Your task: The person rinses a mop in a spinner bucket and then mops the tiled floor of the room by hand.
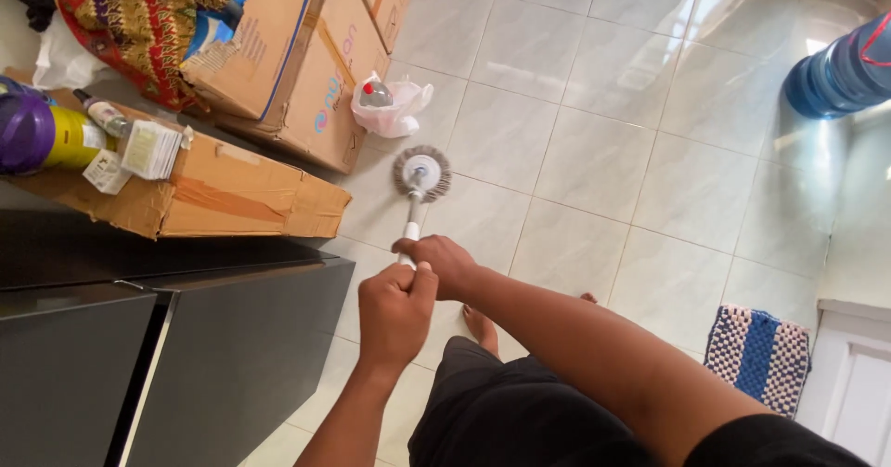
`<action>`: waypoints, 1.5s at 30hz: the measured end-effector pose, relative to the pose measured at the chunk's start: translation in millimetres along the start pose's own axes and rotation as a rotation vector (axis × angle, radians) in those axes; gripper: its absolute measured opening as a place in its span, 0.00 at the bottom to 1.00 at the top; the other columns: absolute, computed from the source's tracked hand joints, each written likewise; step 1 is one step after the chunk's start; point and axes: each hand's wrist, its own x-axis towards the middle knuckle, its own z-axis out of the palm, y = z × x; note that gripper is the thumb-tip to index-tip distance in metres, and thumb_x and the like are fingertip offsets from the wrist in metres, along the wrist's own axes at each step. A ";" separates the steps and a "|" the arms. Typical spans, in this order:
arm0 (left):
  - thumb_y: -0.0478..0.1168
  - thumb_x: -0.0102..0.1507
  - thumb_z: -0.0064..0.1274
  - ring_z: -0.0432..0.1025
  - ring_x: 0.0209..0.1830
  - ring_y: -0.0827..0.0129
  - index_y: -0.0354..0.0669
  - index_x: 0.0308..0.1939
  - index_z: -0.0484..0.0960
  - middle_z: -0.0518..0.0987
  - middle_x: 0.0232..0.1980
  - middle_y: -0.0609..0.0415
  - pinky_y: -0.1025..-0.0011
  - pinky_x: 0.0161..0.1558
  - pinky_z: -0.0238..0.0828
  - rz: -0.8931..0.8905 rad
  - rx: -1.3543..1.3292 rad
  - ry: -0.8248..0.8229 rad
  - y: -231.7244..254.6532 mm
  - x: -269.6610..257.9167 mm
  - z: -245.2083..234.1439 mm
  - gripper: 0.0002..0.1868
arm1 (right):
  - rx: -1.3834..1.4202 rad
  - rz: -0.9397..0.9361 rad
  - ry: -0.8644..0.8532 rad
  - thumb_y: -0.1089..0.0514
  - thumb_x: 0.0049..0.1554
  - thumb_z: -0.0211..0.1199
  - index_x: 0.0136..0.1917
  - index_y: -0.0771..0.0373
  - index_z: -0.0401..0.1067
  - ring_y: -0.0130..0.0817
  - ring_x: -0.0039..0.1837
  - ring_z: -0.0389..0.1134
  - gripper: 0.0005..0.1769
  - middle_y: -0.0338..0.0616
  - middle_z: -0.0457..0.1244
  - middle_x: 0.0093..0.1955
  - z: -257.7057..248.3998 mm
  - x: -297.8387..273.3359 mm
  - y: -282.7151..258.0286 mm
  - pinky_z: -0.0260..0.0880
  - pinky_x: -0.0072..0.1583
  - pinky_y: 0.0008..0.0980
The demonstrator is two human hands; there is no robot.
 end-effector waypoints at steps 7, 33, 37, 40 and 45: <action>0.38 0.65 0.55 0.54 0.15 0.73 0.32 0.16 0.66 0.64 0.13 0.53 0.66 0.20 0.53 0.075 -0.017 0.058 -27.1 14.0 -11.6 0.24 | -0.097 -0.120 -0.117 0.54 0.50 0.66 0.64 0.52 0.71 0.47 0.55 0.73 0.27 0.46 0.72 0.49 9.7 36.6 -8.1 0.71 0.55 0.45; 0.43 0.66 0.53 0.53 0.16 0.81 0.36 0.14 0.67 0.61 0.14 0.64 0.70 0.19 0.49 -0.018 -0.179 -0.563 93.4 -195.2 242.0 0.26 | 0.126 0.434 0.474 0.49 0.50 0.63 0.58 0.48 0.74 0.47 0.54 0.73 0.21 0.45 0.72 0.51 -23.7 -349.2 172.8 0.72 0.53 0.46; 0.43 0.66 0.52 0.55 0.15 0.81 0.35 0.14 0.70 0.63 0.13 0.62 0.70 0.18 0.51 0.062 -0.184 -0.694 92.9 -220.3 299.2 0.26 | 0.145 0.580 0.490 0.47 0.51 0.64 0.58 0.44 0.75 0.46 0.53 0.74 0.21 0.46 0.72 0.50 -18.9 -400.6 217.6 0.73 0.55 0.44; 0.43 0.66 0.52 0.57 0.15 0.80 0.34 0.16 0.73 0.66 0.14 0.62 0.71 0.18 0.53 0.089 -0.235 -0.788 96.6 -228.2 347.0 0.24 | 0.093 0.502 0.630 0.47 0.51 0.63 0.52 0.45 0.76 0.45 0.52 0.74 0.15 0.36 0.73 0.55 -24.2 -425.8 255.8 0.73 0.54 0.45; 0.41 0.65 0.53 0.66 0.20 0.78 0.32 0.21 0.77 0.73 0.19 0.59 0.72 0.25 0.64 0.377 -0.352 -0.865 106.0 -234.3 425.5 0.20 | 0.231 0.687 0.783 0.44 0.50 0.65 0.59 0.39 0.74 0.45 0.54 0.73 0.22 0.43 0.72 0.51 -41.4 -464.0 307.6 0.72 0.53 0.43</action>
